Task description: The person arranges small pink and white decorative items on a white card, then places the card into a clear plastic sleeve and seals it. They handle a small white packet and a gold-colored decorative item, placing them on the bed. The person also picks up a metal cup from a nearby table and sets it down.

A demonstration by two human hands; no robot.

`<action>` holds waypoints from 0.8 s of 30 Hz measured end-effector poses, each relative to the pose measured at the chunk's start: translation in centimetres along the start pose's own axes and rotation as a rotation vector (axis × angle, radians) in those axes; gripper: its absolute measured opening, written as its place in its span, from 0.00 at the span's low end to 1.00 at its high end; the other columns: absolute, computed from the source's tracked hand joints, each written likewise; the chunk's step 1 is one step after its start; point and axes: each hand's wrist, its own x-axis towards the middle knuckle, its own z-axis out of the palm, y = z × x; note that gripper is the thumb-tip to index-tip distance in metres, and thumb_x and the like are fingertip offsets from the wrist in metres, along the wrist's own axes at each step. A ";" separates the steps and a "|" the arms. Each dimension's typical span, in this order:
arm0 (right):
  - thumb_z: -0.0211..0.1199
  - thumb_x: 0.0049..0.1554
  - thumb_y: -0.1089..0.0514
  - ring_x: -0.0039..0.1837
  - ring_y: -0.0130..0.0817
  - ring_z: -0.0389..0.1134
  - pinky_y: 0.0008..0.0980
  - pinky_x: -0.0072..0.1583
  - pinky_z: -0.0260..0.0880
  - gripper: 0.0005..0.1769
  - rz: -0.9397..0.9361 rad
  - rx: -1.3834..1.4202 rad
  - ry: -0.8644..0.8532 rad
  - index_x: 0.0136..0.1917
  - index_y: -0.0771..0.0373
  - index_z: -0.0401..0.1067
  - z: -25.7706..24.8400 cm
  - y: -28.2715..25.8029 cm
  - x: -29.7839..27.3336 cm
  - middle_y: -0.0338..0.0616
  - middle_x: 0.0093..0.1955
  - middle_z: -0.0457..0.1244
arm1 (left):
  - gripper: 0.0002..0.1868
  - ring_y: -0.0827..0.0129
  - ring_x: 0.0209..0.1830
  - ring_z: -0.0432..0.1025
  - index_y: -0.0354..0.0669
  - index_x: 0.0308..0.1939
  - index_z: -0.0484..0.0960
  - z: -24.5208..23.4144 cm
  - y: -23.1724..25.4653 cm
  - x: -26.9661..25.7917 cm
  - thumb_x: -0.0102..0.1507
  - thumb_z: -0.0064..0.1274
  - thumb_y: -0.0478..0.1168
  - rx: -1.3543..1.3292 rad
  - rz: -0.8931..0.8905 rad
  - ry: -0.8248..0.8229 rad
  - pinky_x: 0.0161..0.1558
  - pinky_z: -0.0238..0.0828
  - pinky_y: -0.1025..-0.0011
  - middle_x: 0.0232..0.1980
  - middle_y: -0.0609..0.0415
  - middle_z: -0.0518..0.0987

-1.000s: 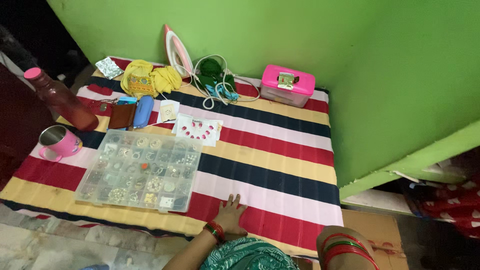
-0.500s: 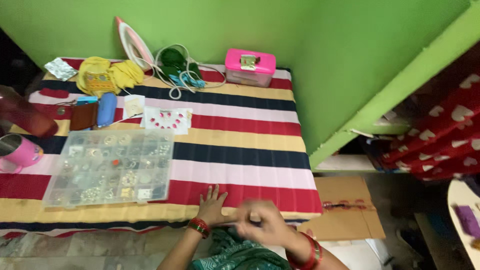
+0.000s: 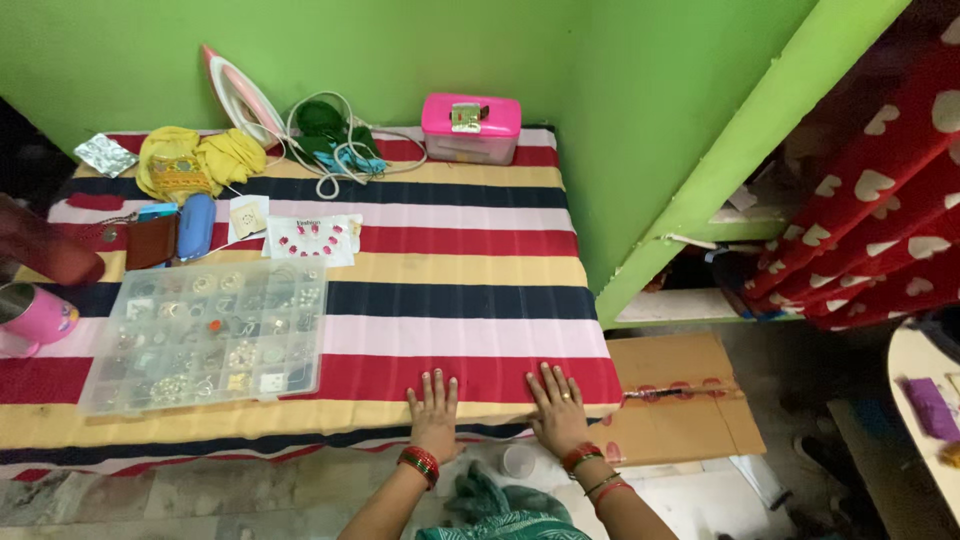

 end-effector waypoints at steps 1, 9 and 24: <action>0.67 0.50 0.44 0.83 0.49 0.38 0.53 0.78 0.36 0.50 -0.008 -0.003 -0.014 0.80 0.49 0.46 0.2 0.1 0.0 0.50 0.83 0.39 | 0.74 0.36 0.83 0.27 0.40 0.81 0.33 -0.1 0.1 -0.1 0.51 0.68 0.67 0.000 -0.014 -0.002 0.74 0.27 0.30 0.83 0.32 0.30; 0.64 0.54 0.51 0.83 0.51 0.39 0.56 0.76 0.41 0.46 -0.232 0.040 -0.123 0.81 0.52 0.48 -0.5 4.3 0.6 0.52 0.84 0.39 | 0.74 0.46 0.85 0.27 0.47 0.82 0.30 -2.2 1.8 0.3 0.52 0.65 0.71 0.078 -0.147 -0.155 0.77 0.30 0.37 0.85 0.42 0.30; 0.67 0.50 0.54 0.81 0.53 0.47 0.58 0.75 0.46 0.45 -0.474 0.106 0.108 0.78 0.58 0.57 1.1 14.7 -4.5 0.56 0.82 0.47 | 0.69 0.40 0.83 0.33 0.36 0.82 0.33 -1.1 8.3 1.5 0.56 0.61 0.66 0.208 -0.513 -0.205 0.72 0.50 0.48 0.84 0.32 0.35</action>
